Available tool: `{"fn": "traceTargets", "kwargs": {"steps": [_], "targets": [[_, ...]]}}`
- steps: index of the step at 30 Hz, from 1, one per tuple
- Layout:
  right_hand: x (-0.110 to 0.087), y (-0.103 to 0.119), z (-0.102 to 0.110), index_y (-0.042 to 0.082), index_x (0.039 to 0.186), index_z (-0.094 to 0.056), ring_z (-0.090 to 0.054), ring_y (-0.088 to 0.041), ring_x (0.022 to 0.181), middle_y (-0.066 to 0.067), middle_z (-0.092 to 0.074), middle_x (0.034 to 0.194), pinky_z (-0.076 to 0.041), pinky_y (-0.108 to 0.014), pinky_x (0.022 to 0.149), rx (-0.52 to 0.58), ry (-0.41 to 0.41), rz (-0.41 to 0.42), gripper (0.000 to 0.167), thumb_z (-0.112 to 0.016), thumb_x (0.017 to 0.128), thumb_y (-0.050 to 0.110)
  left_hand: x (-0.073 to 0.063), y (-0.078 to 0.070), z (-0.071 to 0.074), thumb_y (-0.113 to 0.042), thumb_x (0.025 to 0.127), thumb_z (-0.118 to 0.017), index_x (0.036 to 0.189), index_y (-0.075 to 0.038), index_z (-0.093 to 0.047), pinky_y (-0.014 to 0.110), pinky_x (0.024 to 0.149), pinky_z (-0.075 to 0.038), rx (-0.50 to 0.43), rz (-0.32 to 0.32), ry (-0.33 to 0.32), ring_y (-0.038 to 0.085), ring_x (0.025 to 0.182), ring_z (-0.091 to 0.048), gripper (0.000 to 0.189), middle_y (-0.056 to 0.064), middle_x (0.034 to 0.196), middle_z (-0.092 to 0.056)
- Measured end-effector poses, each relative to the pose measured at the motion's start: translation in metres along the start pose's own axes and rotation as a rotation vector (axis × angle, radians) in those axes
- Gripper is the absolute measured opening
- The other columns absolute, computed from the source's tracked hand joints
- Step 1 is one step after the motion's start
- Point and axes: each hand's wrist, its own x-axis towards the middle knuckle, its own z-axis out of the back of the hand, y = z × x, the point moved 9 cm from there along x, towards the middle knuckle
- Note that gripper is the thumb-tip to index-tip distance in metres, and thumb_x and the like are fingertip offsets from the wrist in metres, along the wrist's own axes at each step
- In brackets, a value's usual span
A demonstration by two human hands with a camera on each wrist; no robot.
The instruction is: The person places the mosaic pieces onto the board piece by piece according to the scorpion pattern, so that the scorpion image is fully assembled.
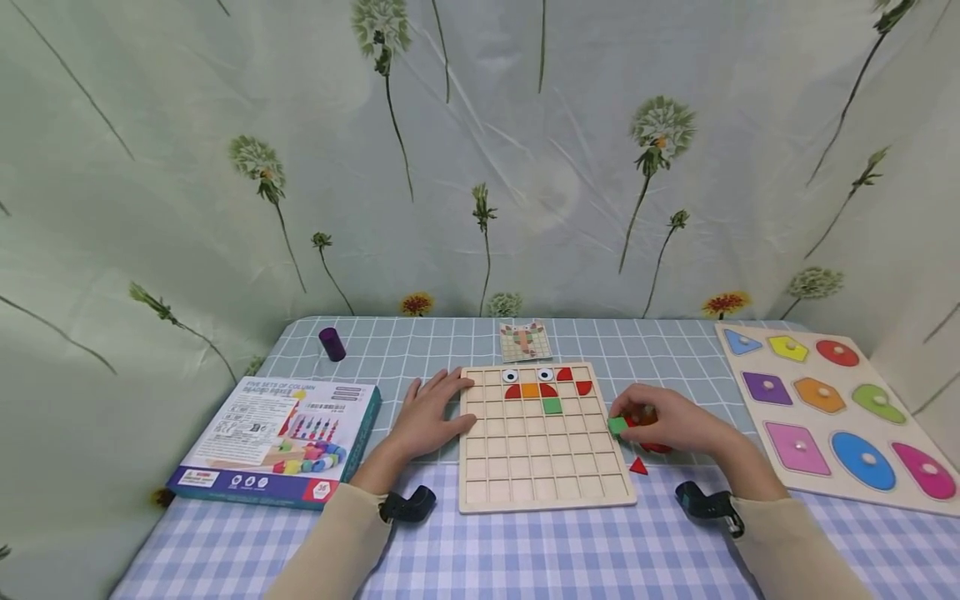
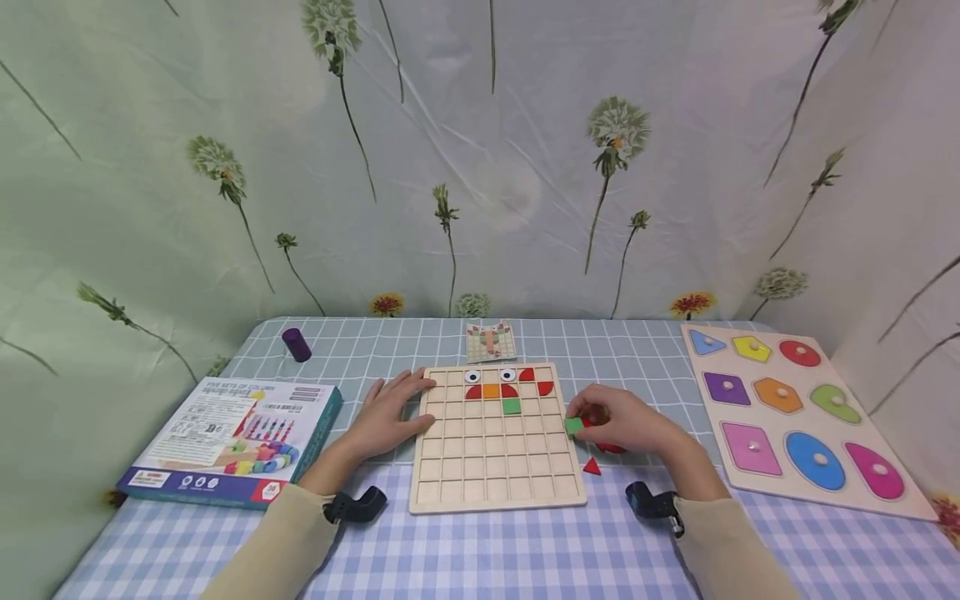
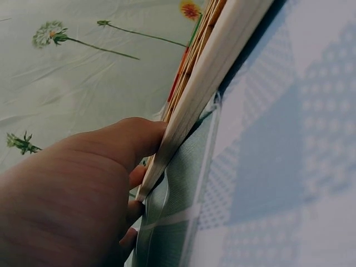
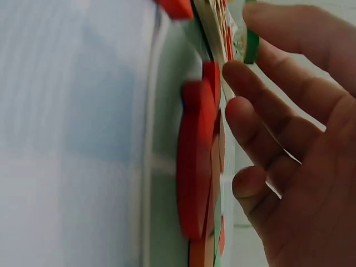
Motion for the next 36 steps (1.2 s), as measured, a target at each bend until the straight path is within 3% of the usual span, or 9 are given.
{"fn": "traceTargets", "kwargs": {"steps": [9, 15, 24, 36], "targets": [[0.013, 0.018, -0.003, 0.017, 0.11, -0.067, -0.055, -0.015, 0.083, -0.002, -0.066, 0.104, -0.049, -0.02, 0.068, -0.001, -0.123, -0.007, 0.026, -0.077, 0.086, 0.018, -0.002, -0.002, 0.002, -0.04, 0.091, -0.067, 0.143, -0.021, -0.053, 0.065, 0.122, -0.008, 0.014, -0.004, -0.008, 0.032, 0.153, -0.028, 0.057, 0.005, 0.162, -0.036], [0.019, 0.029, -0.004, 0.016, 0.11, -0.068, -0.057, -0.014, 0.081, -0.003, -0.065, 0.105, -0.05, -0.022, 0.067, -0.017, -0.161, 0.014, 0.026, -0.077, 0.086, 0.015, -0.001, -0.002, 0.001, -0.041, 0.092, -0.066, 0.144, -0.022, -0.052, 0.063, 0.123, -0.006, 0.015, 0.004, 0.002, 0.03, 0.154, -0.026, 0.058, 0.003, 0.163, -0.035], [0.035, 0.056, -0.013, 0.014, 0.111, -0.069, -0.055, -0.013, 0.082, -0.002, -0.067, 0.108, -0.049, -0.024, 0.069, -0.049, -0.143, 0.076, 0.025, -0.074, 0.087, 0.012, 0.0, -0.002, 0.001, -0.041, 0.091, -0.067, 0.144, -0.021, -0.053, 0.063, 0.123, -0.007, 0.019, -0.006, -0.008, 0.031, 0.153, -0.027, 0.057, 0.004, 0.163, -0.036], [0.055, 0.083, -0.024, 0.013, 0.105, -0.071, -0.055, -0.011, 0.076, -0.001, -0.065, 0.098, -0.048, -0.026, 0.07, -0.104, -0.117, 0.094, 0.019, -0.074, 0.087, 0.012, -0.001, -0.001, 0.001, -0.042, 0.091, -0.066, 0.143, -0.022, -0.053, 0.063, 0.124, -0.007, 0.019, 0.004, -0.007, 0.03, 0.154, -0.026, 0.057, 0.003, 0.163, -0.035]]}}
